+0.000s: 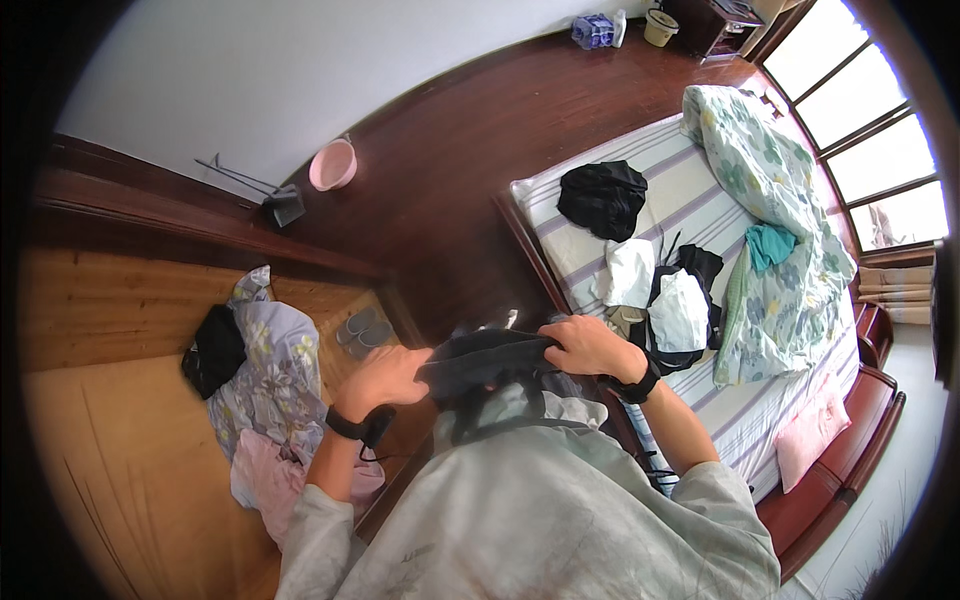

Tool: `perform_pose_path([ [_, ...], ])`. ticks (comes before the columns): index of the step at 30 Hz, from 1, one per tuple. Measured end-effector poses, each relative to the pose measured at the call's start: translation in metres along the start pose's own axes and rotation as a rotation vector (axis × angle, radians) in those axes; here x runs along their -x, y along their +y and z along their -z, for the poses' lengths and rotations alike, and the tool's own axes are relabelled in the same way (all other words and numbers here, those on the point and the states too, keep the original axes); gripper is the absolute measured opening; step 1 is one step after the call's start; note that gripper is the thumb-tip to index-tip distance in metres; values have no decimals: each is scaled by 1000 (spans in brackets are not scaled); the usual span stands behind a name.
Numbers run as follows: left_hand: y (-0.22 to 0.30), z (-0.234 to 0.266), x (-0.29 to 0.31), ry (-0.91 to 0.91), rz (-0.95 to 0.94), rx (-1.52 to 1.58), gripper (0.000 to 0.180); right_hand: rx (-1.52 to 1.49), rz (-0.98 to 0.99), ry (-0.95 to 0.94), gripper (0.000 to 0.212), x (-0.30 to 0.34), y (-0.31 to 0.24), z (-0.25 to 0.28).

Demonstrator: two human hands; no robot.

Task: Fold black and white clothing items and place them into a wardrobe shelf.

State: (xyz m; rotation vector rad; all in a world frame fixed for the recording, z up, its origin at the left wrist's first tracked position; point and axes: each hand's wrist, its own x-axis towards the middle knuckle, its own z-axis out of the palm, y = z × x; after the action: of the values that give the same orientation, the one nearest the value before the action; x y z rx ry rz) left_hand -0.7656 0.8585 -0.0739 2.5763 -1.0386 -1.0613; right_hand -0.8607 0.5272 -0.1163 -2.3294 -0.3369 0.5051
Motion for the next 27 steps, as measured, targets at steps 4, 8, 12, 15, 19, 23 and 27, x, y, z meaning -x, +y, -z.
perform_pose_path([
  [4, 2, -3, 3, 37, -17, 103, 39, -133, -20, -7, 35, 2, 1, -1],
  [8, -6, -21, -6, 124, 154, 138, 43, -266, 61, 97, 37, 3, 5, -3],
  [12, 0, -19, -11, 225, 168, 328, 35, -394, -2, 177, 40, -1, -4, 0],
  [15, 16, -6, -14, 202, 126, 437, 35, -443, -29, 243, 40, -8, -14, -7],
  [19, 19, -16, -25, 191, 2, 752, 40, -477, 64, 283, 49, -23, -45, -8],
  [23, 30, -13, -31, 195, -1, 1238, 49, -423, 240, 247, 74, -25, -68, -11],
  [27, 37, -6, -35, 231, -20, 1267, 48, -318, 393, 293, 86, -18, -81, -20],
])
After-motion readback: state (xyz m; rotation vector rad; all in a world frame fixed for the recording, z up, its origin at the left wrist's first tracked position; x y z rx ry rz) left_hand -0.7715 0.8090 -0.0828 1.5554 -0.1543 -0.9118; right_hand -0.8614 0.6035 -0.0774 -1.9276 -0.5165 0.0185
